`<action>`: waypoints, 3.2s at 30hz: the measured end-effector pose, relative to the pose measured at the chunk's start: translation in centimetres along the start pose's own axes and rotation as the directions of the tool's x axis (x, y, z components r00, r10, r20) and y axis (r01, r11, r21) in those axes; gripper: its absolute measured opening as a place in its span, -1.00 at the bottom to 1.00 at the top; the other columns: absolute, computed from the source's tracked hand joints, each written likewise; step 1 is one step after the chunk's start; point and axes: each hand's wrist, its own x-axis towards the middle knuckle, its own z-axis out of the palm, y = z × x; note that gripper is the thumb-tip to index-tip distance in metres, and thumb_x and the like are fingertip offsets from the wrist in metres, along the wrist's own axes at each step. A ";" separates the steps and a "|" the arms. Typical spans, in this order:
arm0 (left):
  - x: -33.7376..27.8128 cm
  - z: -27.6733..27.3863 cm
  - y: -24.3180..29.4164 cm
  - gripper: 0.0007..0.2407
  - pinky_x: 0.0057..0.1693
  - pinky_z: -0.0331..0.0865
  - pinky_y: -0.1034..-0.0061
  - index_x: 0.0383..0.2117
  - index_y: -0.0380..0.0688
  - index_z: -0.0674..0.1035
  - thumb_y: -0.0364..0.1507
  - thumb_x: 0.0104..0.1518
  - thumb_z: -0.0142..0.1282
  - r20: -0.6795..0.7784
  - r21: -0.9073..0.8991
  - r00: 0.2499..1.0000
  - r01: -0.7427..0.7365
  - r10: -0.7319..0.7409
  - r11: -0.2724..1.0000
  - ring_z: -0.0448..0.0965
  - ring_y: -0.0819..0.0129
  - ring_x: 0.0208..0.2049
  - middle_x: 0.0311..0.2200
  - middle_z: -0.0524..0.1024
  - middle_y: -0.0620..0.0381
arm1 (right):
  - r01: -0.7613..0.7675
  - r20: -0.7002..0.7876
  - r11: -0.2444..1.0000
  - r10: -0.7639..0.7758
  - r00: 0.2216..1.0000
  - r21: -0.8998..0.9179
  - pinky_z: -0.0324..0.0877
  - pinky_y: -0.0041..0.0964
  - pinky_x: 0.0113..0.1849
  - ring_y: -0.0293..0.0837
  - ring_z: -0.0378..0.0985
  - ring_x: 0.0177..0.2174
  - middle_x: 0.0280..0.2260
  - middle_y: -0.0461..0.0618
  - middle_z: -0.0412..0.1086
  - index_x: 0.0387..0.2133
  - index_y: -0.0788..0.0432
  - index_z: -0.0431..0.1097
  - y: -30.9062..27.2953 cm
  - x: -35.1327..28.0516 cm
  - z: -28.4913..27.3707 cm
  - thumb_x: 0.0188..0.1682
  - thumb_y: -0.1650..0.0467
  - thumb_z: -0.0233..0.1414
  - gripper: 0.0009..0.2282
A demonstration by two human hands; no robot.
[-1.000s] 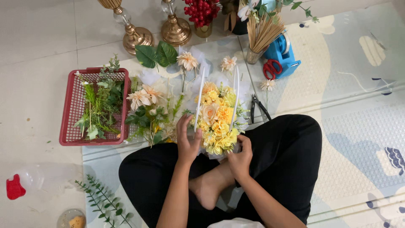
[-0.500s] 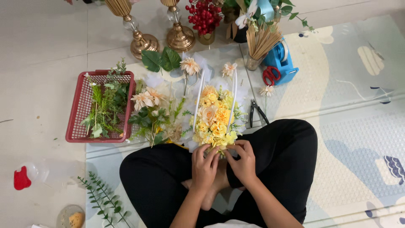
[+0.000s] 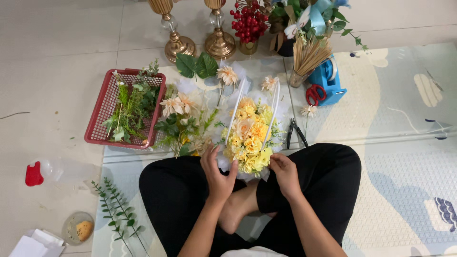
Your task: The person arranges artificial flowers into a white basket by hand, picking up loose flower heads and stems from the floor and inserting them into the existing arrangement.
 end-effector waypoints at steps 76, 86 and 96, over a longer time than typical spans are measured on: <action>2.4 1.3 -10.3 -0.59 0.05 0.13 0.35 -0.17 -0.15 0.51 -0.31 0.25 -0.56 0.227 -0.253 0.936 0.322 -0.268 0.912 0.32 0.11 -0.22 -0.35 0.44 -0.03 | -0.370 -0.066 0.915 0.384 0.921 0.160 -0.13 -0.53 -0.70 -0.25 0.11 -0.79 -0.75 -0.09 0.00 -0.63 0.22 0.18 -3.1 -3.4 11.1 -0.19 0.52 -0.23 -0.91; 2.9 0.6 -9.0 -0.57 0.02 0.14 0.37 -0.18 -0.15 0.51 -0.28 0.25 -0.58 0.233 -0.243 0.929 0.340 -0.286 0.908 0.28 0.15 -0.27 -0.39 0.41 -0.05 | -0.372 0.052 0.860 0.378 0.924 0.349 0.34 -0.39 -0.54 -0.12 0.39 -0.57 -0.53 0.12 0.25 -0.29 0.48 0.22 -5.9 -4.1 12.1 -0.18 0.60 -0.18 -0.81; 3.2 0.5 -8.5 -0.53 0.02 0.10 0.36 -0.15 -0.21 0.47 -0.28 0.26 -0.66 0.257 -0.238 0.919 0.360 -0.299 0.902 0.21 0.20 -0.30 -0.44 0.32 -0.03 | -0.338 0.087 0.907 0.326 0.941 0.252 0.27 -0.38 -0.69 -0.06 0.43 -0.66 -0.58 0.16 0.27 -0.29 0.42 0.23 -2.6 -2.9 11.0 -0.11 0.55 -0.17 -0.85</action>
